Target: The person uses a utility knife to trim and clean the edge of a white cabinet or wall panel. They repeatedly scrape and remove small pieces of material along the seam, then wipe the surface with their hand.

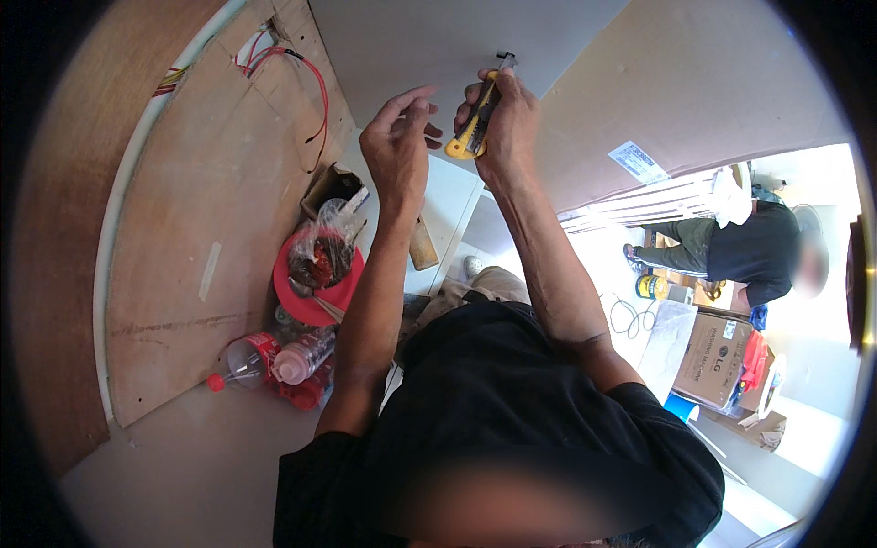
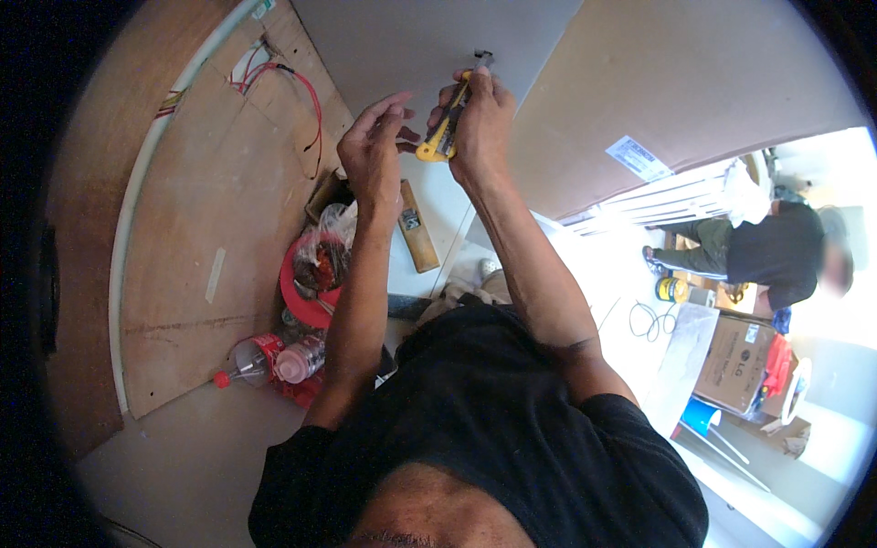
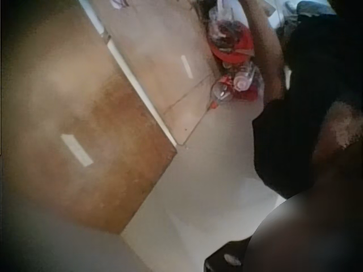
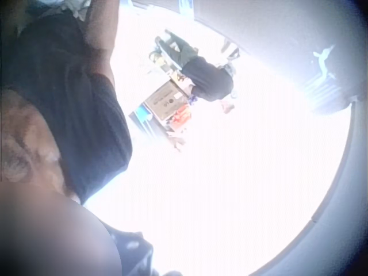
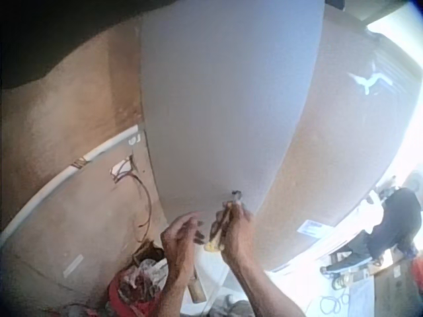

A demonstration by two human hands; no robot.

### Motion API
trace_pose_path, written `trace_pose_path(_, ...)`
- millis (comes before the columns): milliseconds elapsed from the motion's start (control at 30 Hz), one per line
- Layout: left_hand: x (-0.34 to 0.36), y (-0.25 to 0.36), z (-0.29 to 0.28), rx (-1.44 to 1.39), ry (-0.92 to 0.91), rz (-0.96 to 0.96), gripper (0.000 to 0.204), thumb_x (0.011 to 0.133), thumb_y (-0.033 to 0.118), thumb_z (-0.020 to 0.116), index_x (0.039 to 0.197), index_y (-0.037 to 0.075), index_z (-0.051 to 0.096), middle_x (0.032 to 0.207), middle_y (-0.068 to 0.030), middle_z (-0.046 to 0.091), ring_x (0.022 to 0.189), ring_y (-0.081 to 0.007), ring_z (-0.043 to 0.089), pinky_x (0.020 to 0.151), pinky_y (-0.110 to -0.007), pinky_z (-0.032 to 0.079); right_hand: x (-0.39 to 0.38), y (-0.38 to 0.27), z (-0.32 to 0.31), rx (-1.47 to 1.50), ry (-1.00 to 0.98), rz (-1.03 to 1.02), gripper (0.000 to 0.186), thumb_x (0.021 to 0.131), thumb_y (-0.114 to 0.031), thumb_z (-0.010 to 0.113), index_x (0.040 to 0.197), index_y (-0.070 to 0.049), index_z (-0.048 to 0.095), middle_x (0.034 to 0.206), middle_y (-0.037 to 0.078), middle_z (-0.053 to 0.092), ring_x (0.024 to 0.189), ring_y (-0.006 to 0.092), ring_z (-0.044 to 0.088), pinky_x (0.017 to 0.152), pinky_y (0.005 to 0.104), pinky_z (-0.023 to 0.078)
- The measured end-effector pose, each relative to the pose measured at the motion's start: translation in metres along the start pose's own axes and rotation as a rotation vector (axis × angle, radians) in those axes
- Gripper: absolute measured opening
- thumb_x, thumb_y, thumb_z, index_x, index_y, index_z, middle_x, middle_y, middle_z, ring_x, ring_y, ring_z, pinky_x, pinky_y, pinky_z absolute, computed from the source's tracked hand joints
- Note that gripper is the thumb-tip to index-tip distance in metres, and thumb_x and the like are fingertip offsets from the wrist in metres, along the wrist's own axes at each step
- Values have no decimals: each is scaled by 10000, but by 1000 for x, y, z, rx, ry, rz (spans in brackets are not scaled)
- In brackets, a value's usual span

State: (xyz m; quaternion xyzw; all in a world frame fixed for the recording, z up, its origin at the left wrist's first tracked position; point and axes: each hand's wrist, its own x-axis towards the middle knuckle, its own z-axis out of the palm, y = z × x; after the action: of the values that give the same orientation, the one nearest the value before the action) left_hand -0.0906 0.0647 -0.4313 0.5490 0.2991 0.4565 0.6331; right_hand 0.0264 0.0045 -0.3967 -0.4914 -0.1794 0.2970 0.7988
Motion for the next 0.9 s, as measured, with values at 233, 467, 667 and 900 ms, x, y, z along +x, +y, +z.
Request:
trace_pose_path(233, -2, -6, -23, -32, 37, -92, 302, 1108, 197, 711, 1333, 15, 796, 1076, -105, 784, 829, -154, 715, 673, -292, 594, 9, 6, 6, -109, 38, -58, 351, 1221, -338, 442, 1168, -11, 560, 795, 104, 651, 543, 220, 668, 468, 344, 556)
trace_pose_path(467, 5, -24, -23, -81, 6, -114, 303, 1123, 230, 697, 1315, 19, 798, 1060, -117, 791, 804, -164, 738, 669, -300, 607, 12, 3, -5, -347, 47, -82, 363, 1220, -339, 451, 1153, -5, 577, 774, 94, 647, 533, 206, 665, 470, 326, 552)
trace_pose_path(667, 8, -30, -4, -114, -40, -118, 278, 1126, 219, 693, 1295, 31, 808, 1054, -114, 802, 791, -162, 745, 678, -311, 627, 12, -27, -32, -401, -181, 24, 371, 1226, -334, 440, 1150, -3, 591, 743, 65, 641, 494, 165, 637, 439, 280, 518)
trace_pose_path(900, 6, -34, -22, -72, -31, -146, 269, 1133, 209, 683, 1304, 47, 811, 1055, -110, 800, 773, -155, 735, 674, -300, 608, 8, -10, -24, -316, -105, -10, 345, 1229, -330, 425, 1163, -30, 583, 740, 74, 627, 506, 175, 642, 451, 300, 517)
